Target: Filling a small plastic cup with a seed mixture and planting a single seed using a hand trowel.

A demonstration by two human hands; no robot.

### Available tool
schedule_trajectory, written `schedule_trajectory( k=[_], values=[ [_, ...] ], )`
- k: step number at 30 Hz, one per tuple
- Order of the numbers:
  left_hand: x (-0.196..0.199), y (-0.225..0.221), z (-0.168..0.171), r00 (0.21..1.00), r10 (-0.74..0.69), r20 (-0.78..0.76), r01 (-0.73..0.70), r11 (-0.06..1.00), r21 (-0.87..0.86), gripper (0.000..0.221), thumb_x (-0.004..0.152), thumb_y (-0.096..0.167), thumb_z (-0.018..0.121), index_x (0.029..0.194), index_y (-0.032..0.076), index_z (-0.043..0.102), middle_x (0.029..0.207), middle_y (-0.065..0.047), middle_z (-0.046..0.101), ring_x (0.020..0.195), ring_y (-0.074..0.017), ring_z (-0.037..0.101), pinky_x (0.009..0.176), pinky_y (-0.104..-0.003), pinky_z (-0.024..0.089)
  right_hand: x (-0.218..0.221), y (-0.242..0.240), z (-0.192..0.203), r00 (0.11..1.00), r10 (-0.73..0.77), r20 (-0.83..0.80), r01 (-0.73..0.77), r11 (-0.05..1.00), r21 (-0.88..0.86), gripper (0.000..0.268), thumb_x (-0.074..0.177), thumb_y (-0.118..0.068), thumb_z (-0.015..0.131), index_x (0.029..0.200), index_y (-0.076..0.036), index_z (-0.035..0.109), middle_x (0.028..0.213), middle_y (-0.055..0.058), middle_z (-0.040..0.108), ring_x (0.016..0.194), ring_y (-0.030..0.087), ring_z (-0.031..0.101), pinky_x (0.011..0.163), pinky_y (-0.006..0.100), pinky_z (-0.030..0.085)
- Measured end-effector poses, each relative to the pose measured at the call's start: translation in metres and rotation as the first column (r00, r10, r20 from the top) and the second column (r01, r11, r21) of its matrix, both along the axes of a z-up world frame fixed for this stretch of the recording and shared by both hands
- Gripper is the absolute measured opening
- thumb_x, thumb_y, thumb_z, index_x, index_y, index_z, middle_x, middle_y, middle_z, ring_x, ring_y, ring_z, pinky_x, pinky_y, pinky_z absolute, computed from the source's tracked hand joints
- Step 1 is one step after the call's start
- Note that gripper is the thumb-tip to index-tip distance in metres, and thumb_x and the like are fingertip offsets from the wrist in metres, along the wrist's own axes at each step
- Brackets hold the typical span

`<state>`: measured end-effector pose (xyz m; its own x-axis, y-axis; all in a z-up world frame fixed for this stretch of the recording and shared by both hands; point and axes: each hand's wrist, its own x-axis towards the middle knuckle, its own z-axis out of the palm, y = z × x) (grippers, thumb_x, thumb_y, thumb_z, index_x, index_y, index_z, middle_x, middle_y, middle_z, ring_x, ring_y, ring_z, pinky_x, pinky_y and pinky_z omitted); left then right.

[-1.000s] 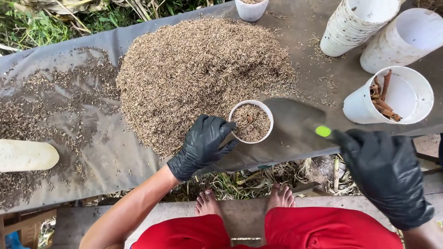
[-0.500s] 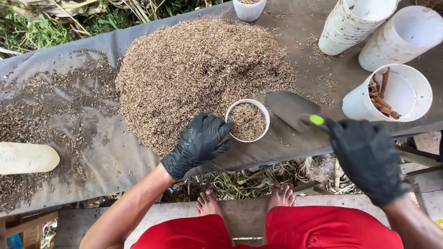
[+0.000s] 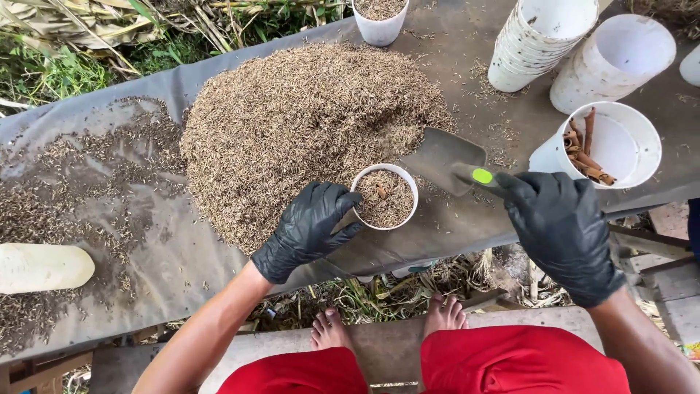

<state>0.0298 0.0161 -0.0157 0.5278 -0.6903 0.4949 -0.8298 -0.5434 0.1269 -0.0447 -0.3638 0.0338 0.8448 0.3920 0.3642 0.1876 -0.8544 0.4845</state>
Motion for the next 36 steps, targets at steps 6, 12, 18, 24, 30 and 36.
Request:
schedule_trajectory(
  k=[6, 12, 18, 24, 30, 36],
  values=[
    [-0.001, -0.001, -0.005, 0.999, 0.007, -0.053, -0.005, 1.000, 0.026, 0.038, 0.100, 0.031, 0.068, 0.129, 0.012, 0.054, 0.110, -0.013, 0.065, 0.087, -0.0307, 0.063, 0.074, -0.045, 0.053, -0.026, 0.000, 0.038, 0.991, 0.072, -0.110, -0.048, 0.978, 0.204, 0.031, 0.102, -0.023, 0.066, 0.132, -0.029, 0.070, 0.115, -0.001, 0.072, 0.097, 0.025, 0.070, 0.092, 0.042, 0.053],
    [-0.006, -0.002, 0.002, 0.998, 0.028, -0.063, -0.026, 0.999, 0.025, 0.032, 0.102, 0.031, 0.062, 0.126, 0.010, 0.059, 0.111, -0.011, 0.066, 0.096, -0.0303, 0.066, 0.089, -0.051, 0.053, -0.039, 0.008, 0.063, 0.990, 0.137, 0.024, -0.130, 0.973, -0.191, 0.057, 0.102, -0.003, 0.068, 0.154, -0.024, 0.056, 0.126, 0.003, 0.069, 0.096, 0.019, 0.069, 0.076, 0.037, 0.052],
    [-0.012, -0.004, -0.003, 0.996, 0.059, -0.059, -0.058, 0.998, 0.024, 0.038, 0.099, 0.032, 0.067, 0.129, 0.011, 0.057, 0.110, -0.013, 0.066, 0.094, -0.0318, 0.065, 0.085, -0.049, 0.055, -0.038, 0.004, 0.053, 0.990, 0.103, 0.099, -0.092, 0.990, -0.104, 0.057, 0.104, -0.005, 0.075, 0.151, -0.035, 0.063, 0.130, -0.008, 0.072, 0.107, 0.018, 0.072, 0.082, 0.040, 0.051],
    [-0.016, -0.002, 0.001, 0.999, 0.034, 0.008, -0.034, 0.998, -0.053, 0.035, 0.101, 0.029, 0.066, 0.127, 0.008, 0.057, 0.100, -0.012, 0.062, 0.081, -0.0298, 0.058, 0.075, -0.046, 0.051, -0.043, -0.006, 0.040, 0.999, 0.004, 0.053, -0.003, 1.000, -0.010, 0.051, 0.109, -0.026, 0.073, 0.156, -0.041, 0.058, 0.122, -0.005, 0.070, 0.091, 0.019, 0.069, 0.078, 0.038, 0.049],
    [-0.014, -0.006, -0.003, 0.997, 0.070, -0.032, -0.069, 0.997, 0.023, 0.035, 0.099, 0.028, 0.067, 0.129, 0.012, 0.059, 0.105, -0.011, 0.066, 0.087, -0.0288, 0.064, 0.077, -0.044, 0.054, -0.043, 0.008, 0.060, 0.991, 0.060, 0.117, -0.028, 0.965, -0.261, 0.051, 0.113, -0.023, 0.070, 0.160, -0.037, 0.056, 0.120, -0.008, 0.073, 0.087, 0.013, 0.067, 0.074, 0.034, 0.049],
    [-0.012, -0.006, -0.002, 0.997, 0.073, -0.007, -0.073, 0.997, 0.034, 0.030, 0.098, 0.028, 0.066, 0.123, 0.012, 0.061, 0.100, -0.009, 0.066, 0.084, -0.0271, 0.064, 0.077, -0.044, 0.055, -0.035, 0.012, 0.067, 0.991, 0.130, 0.011, -0.126, 0.977, -0.174, 0.060, 0.104, -0.004, 0.068, 0.157, -0.027, 0.055, 0.117, 0.001, 0.072, 0.088, 0.020, 0.069, 0.070, 0.038, 0.048]
  ],
)
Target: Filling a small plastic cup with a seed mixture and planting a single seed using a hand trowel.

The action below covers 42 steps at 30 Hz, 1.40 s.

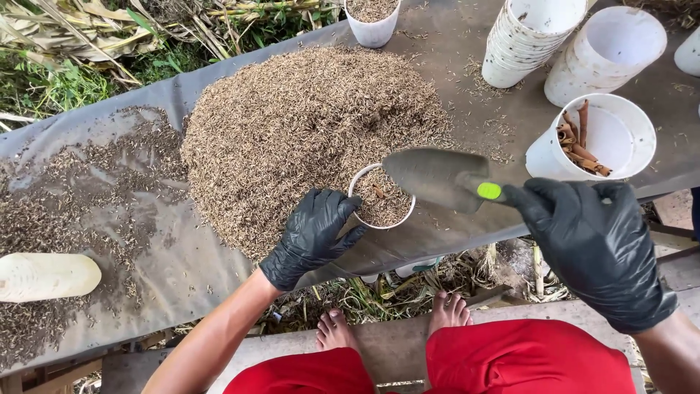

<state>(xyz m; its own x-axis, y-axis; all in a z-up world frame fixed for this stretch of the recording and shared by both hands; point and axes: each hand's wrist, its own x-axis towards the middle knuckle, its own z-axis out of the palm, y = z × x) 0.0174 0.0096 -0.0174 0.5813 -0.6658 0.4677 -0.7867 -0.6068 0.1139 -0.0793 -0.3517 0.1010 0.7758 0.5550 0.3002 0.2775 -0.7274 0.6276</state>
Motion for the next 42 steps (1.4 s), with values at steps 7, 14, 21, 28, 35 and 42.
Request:
schedule_trajectory(
  k=[7, 14, 21, 28, 35, 42],
  values=[
    [0.002, 0.006, 0.013, 0.997, -0.061, 0.038, 0.064, 0.995, -0.077, 0.024, 0.103, 0.024, 0.062, 0.123, 0.010, 0.060, 0.102, -0.012, 0.065, 0.087, -0.0280, 0.065, 0.078, -0.043, 0.054, -0.006, -0.027, -0.040, 0.980, -0.186, -0.070, 0.193, 0.974, 0.117, 0.037, 0.112, -0.028, 0.059, 0.148, -0.023, 0.059, 0.099, -0.001, 0.068, 0.074, 0.018, 0.065, 0.086, 0.042, 0.059],
    [0.005, 0.002, 0.011, 0.995, -0.088, 0.036, 0.092, 0.988, -0.124, 0.032, 0.098, 0.020, 0.069, 0.127, 0.008, 0.058, 0.103, -0.014, 0.066, 0.085, -0.0296, 0.064, 0.072, -0.043, 0.053, 0.039, 0.011, -0.065, 0.946, -0.009, -0.324, 0.150, 0.897, 0.415, 0.027, 0.108, -0.015, 0.052, 0.134, -0.010, 0.056, 0.094, 0.009, 0.064, 0.069, 0.022, 0.064, 0.052, 0.037, 0.057],
    [-0.004, 0.009, -0.006, 0.999, -0.025, -0.030, 0.022, 0.994, -0.106, 0.045, 0.096, 0.040, 0.069, 0.129, 0.010, 0.062, 0.094, -0.013, 0.060, 0.090, -0.0346, 0.065, 0.086, -0.050, 0.054, 0.073, 0.017, -0.090, 0.997, 0.030, -0.069, -0.010, 0.961, 0.276, 0.011, 0.102, -0.028, 0.056, 0.104, -0.019, 0.062, 0.082, -0.002, 0.059, 0.081, 0.022, 0.068, 0.074, 0.037, 0.055],
    [0.005, 0.008, 0.002, 0.996, -0.049, -0.078, 0.040, 0.993, -0.114, 0.035, 0.095, 0.018, 0.068, 0.127, 0.007, 0.056, 0.111, -0.015, 0.064, 0.092, -0.0318, 0.064, 0.073, -0.044, 0.056, 0.046, -0.012, -0.068, 0.958, -0.060, -0.281, 0.192, 0.862, 0.470, 0.027, 0.103, -0.022, 0.061, 0.129, -0.015, 0.064, 0.106, 0.010, 0.069, 0.078, 0.031, 0.069, 0.065, 0.044, 0.056],
    [-0.007, -0.014, 0.012, 1.000, -0.021, 0.014, 0.022, 0.992, -0.121, 0.023, 0.101, 0.025, 0.070, 0.107, 0.006, 0.059, 0.089, -0.009, 0.060, 0.078, -0.0248, 0.059, 0.074, -0.040, 0.054, 0.025, -0.025, -0.037, 0.931, -0.157, -0.329, 0.291, 0.863, 0.413, 0.041, 0.099, -0.032, 0.063, 0.139, -0.025, 0.065, 0.116, 0.001, 0.072, 0.094, 0.027, 0.073, 0.075, 0.040, 0.058],
    [-0.005, -0.011, 0.015, 0.997, -0.078, 0.017, 0.080, 0.966, -0.244, 0.040, 0.096, 0.023, 0.078, 0.122, 0.007, 0.052, 0.090, -0.010, 0.060, 0.076, -0.0247, 0.057, 0.072, -0.042, 0.052, -0.001, -0.022, -0.016, 0.974, -0.199, -0.108, 0.219, 0.949, 0.226, 0.033, 0.103, -0.030, 0.067, 0.136, -0.034, 0.069, 0.125, -0.008, 0.070, 0.091, 0.026, 0.068, 0.069, 0.040, 0.057]
  ],
)
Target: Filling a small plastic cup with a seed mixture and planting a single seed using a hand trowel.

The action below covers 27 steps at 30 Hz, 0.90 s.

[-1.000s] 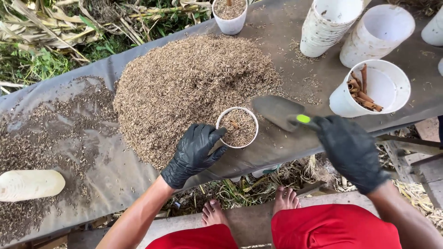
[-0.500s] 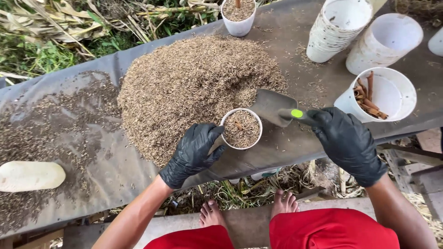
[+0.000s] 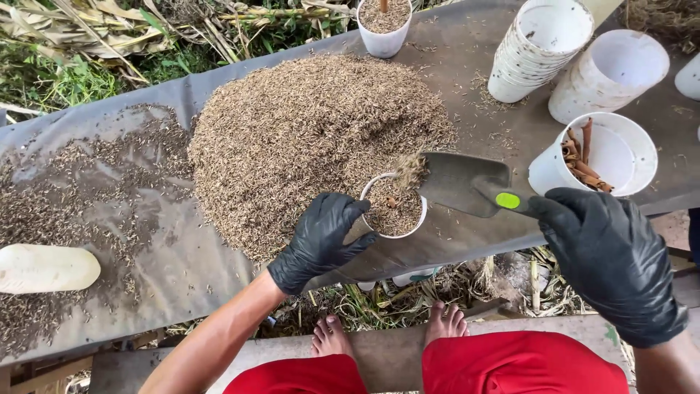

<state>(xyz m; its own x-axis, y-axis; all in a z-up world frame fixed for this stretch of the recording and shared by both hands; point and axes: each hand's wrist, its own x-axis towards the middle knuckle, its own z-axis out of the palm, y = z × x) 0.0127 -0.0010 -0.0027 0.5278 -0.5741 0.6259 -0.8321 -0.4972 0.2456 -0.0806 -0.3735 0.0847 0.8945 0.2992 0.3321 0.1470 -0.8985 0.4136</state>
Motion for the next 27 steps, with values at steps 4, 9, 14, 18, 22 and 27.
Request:
schedule_trajectory(
  k=[4, 9, 14, 18, 22, 27],
  values=[
    [0.008, 0.003, -0.005, 0.991, -0.047, -0.125, 0.050, 0.999, 0.017, 0.044, 0.091, 0.028, 0.077, 0.124, 0.007, 0.056, 0.113, -0.017, 0.060, 0.099, -0.0325, 0.060, 0.081, -0.046, 0.054, 0.001, 0.005, 0.005, 0.993, 0.115, 0.025, -0.115, 0.993, -0.023, 0.034, 0.103, -0.019, 0.067, 0.133, -0.033, 0.070, 0.120, -0.003, 0.073, 0.095, 0.022, 0.072, 0.075, 0.039, 0.057],
    [0.006, 0.000, 0.003, 0.980, -0.016, -0.199, 0.024, 0.999, 0.041, 0.044, 0.086, 0.031, 0.085, 0.115, 0.006, 0.064, 0.133, -0.026, 0.053, 0.120, -0.0399, 0.059, 0.091, -0.049, 0.059, -0.002, 0.008, 0.003, 0.993, 0.058, 0.106, -0.050, 0.996, -0.073, 0.036, 0.107, -0.021, 0.069, 0.139, -0.036, 0.070, 0.121, -0.006, 0.071, 0.098, 0.021, 0.071, 0.078, 0.039, 0.058],
    [-0.007, -0.016, -0.014, 0.993, 0.009, -0.115, -0.019, 0.996, -0.086, 0.036, 0.091, 0.024, 0.084, 0.108, 0.004, 0.059, 0.091, -0.016, 0.063, 0.077, -0.0295, 0.063, 0.067, -0.043, 0.059, -0.005, -0.008, -0.017, 0.996, -0.017, 0.086, 0.030, 0.989, -0.145, 0.042, 0.111, -0.030, 0.064, 0.153, -0.031, 0.060, 0.117, -0.003, 0.073, 0.085, 0.022, 0.067, 0.069, 0.037, 0.055],
    [-0.013, -0.012, -0.024, 0.998, 0.054, -0.028, -0.053, 0.998, 0.013, 0.035, 0.095, 0.033, 0.075, 0.116, 0.009, 0.060, 0.094, -0.011, 0.066, 0.082, -0.0270, 0.062, 0.073, -0.042, 0.053, 0.007, 0.008, -0.016, 0.957, -0.207, -0.203, 0.259, 0.925, 0.277, 0.038, 0.115, -0.043, 0.053, 0.115, -0.009, 0.070, 0.091, 0.017, 0.070, 0.086, 0.045, 0.069, 0.063, 0.056, 0.055],
    [-0.010, -0.005, -0.003, 0.993, 0.013, -0.114, -0.008, 0.999, 0.041, 0.037, 0.094, 0.026, 0.073, 0.123, 0.008, 0.060, 0.098, -0.013, 0.064, 0.085, -0.0289, 0.062, 0.070, -0.042, 0.054, 0.033, 0.030, -0.022, 0.957, 0.028, -0.290, -0.002, 0.996, 0.091, 0.040, 0.109, -0.037, 0.044, 0.142, -0.015, 0.051, 0.083, 0.007, 0.063, 0.055, 0.021, 0.063, 0.036, 0.035, 0.056],
    [-0.005, 0.001, -0.008, 0.996, 0.032, -0.089, -0.026, 0.997, 0.075, 0.033, 0.094, 0.031, 0.070, 0.119, 0.012, 0.065, 0.097, -0.011, 0.061, 0.084, -0.0291, 0.063, 0.072, -0.042, 0.054, 0.067, 0.049, -0.059, 0.937, 0.348, -0.027, -0.327, 0.902, 0.283, 0.019, 0.100, -0.017, 0.060, 0.115, -0.004, 0.060, 0.086, 0.019, 0.064, 0.085, 0.041, 0.068, 0.072, 0.049, 0.056]
  ],
)
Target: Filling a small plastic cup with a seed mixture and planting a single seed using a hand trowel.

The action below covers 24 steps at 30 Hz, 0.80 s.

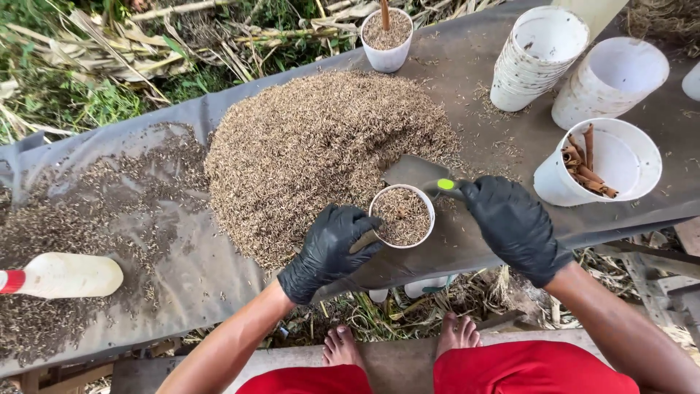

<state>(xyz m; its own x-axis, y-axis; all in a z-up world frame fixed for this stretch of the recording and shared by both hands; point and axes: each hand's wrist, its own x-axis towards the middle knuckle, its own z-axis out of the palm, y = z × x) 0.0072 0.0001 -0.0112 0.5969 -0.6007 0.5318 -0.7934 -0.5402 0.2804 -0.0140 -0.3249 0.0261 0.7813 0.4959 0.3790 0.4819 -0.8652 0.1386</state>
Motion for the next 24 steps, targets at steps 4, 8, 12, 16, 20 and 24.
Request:
schedule_trajectory(
  k=[4, 8, 12, 16, 20, 24],
  values=[
    [0.000, 0.001, -0.011, 0.990, 0.069, 0.123, -0.073, 0.997, 0.024, 0.027, 0.097, 0.046, 0.062, 0.108, 0.022, 0.069, 0.089, -0.004, 0.058, 0.082, -0.0259, 0.064, 0.076, -0.043, 0.054, 0.010, -0.007, -0.004, 0.971, -0.071, 0.228, 0.129, 0.959, -0.254, 0.014, 0.105, -0.023, 0.056, 0.106, -0.010, 0.062, 0.077, 0.003, 0.055, 0.073, 0.027, 0.063, 0.068, 0.039, 0.054],
    [-0.005, -0.001, -0.005, 0.986, 0.133, 0.104, -0.125, 0.989, -0.081, 0.027, 0.090, 0.028, 0.085, 0.111, 0.016, 0.073, 0.096, -0.009, 0.071, 0.086, -0.0232, 0.065, 0.071, -0.037, 0.056, 0.001, -0.004, 0.032, 0.898, -0.162, -0.408, 0.290, 0.917, 0.273, 0.052, 0.114, -0.035, 0.024, 0.109, -0.004, 0.066, 0.074, 0.009, 0.059, 0.059, 0.027, 0.057, 0.050, 0.041, 0.047],
    [-0.009, -0.010, 0.003, 0.972, 0.167, 0.164, -0.162, 0.986, -0.043, 0.024, 0.092, 0.031, 0.082, 0.102, 0.015, 0.069, 0.093, -0.009, 0.064, 0.083, -0.0244, 0.060, 0.065, -0.037, 0.054, -0.009, -0.022, 0.043, 0.892, -0.334, -0.305, 0.343, 0.939, -0.024, 0.029, 0.113, -0.029, 0.048, 0.131, -0.016, 0.067, 0.084, 0.012, 0.068, 0.057, 0.028, 0.066, 0.044, 0.041, 0.056],
    [-0.006, -0.010, -0.015, 0.978, 0.108, 0.179, -0.117, 0.992, 0.042, 0.036, 0.095, 0.037, 0.072, 0.115, 0.009, 0.059, 0.091, -0.010, 0.059, 0.081, -0.0244, 0.057, 0.070, -0.041, 0.053, -0.031, -0.050, 0.036, 0.949, -0.313, -0.045, 0.299, 0.936, -0.187, 0.040, 0.104, -0.032, 0.063, 0.144, -0.032, 0.062, 0.107, 0.004, 0.070, 0.080, 0.025, 0.069, 0.063, 0.040, 0.061],
    [0.007, 0.006, -0.026, 0.984, 0.176, 0.011, -0.175, 0.983, -0.060, 0.056, 0.084, 0.046, 0.068, 0.125, 0.014, 0.049, 0.119, -0.017, 0.050, 0.107, -0.0294, 0.053, 0.076, -0.043, 0.054, -0.045, -0.049, 0.047, 0.968, -0.136, 0.211, 0.183, 0.957, -0.225, 0.036, 0.107, -0.019, 0.071, 0.140, -0.032, 0.070, 0.116, -0.004, 0.070, 0.090, 0.024, 0.067, 0.072, 0.042, 0.057],
    [0.011, 0.011, -0.012, 0.993, 0.116, -0.004, -0.116, 0.993, -0.037, 0.056, 0.083, 0.043, 0.072, 0.126, 0.012, 0.055, 0.125, -0.020, 0.054, 0.113, -0.0340, 0.055, 0.085, -0.049, 0.053, -0.050, -0.029, 0.065, 0.931, -0.099, 0.352, 0.199, 0.945, -0.258, 0.032, 0.105, -0.038, 0.085, 0.133, -0.022, 0.078, 0.114, 0.000, 0.074, 0.087, 0.023, 0.068, 0.074, 0.035, 0.058]
  ],
)
